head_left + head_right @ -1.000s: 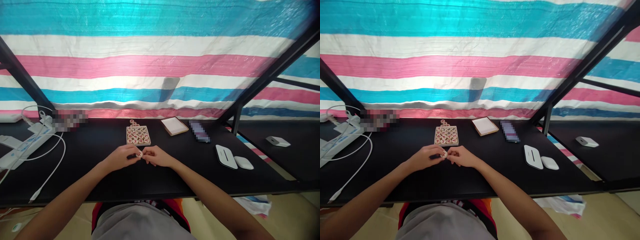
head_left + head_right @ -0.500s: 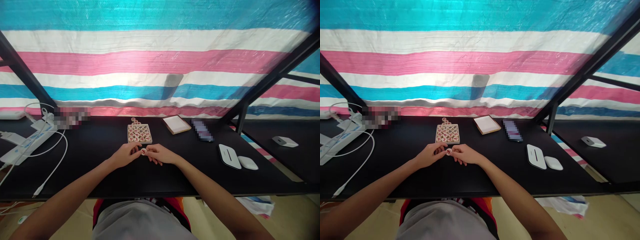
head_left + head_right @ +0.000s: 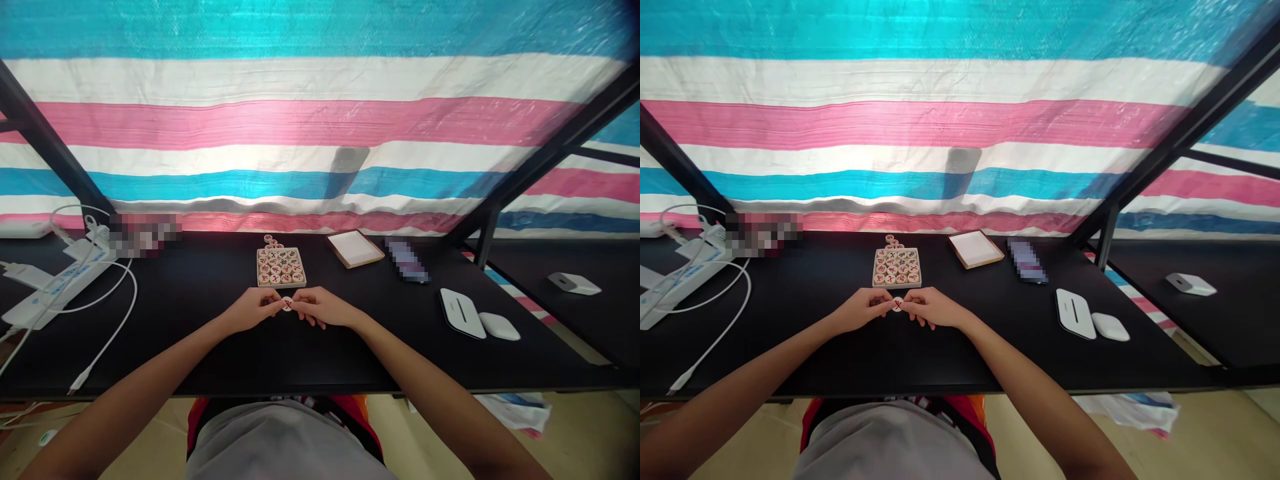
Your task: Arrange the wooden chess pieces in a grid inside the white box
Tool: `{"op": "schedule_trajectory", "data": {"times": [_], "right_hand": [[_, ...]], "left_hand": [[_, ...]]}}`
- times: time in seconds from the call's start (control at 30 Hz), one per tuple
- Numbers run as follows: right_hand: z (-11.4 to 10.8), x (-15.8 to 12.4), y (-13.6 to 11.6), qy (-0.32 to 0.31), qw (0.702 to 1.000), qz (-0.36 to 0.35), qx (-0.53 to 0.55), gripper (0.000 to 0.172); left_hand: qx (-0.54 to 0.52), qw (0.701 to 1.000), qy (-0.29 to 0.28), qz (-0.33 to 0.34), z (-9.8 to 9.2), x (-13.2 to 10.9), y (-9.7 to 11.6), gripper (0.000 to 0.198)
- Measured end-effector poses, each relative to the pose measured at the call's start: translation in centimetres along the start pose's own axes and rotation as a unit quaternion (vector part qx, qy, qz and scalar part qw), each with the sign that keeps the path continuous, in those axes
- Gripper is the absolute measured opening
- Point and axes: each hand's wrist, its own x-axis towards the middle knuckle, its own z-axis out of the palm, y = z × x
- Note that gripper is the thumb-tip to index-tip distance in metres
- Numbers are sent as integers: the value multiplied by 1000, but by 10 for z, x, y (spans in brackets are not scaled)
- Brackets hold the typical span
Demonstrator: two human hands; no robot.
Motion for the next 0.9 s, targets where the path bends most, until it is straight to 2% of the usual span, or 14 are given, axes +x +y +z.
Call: {"op": "schedule_trajectory", "data": {"times": [0.33, 0.5, 0.9], "right_hand": [[0, 1, 1, 0, 1000, 0, 7, 30], [-3, 2, 3, -26, 999, -5, 32, 32], [-2, 4, 4, -18, 999, -3, 36, 36]], "left_hand": [[-9, 1000, -4, -2, 2, 0, 1, 30], [-18, 1000, 1, 4, 2, -1, 1, 25], [-6, 1000, -7, -4, 1, -1, 3, 30]]}}
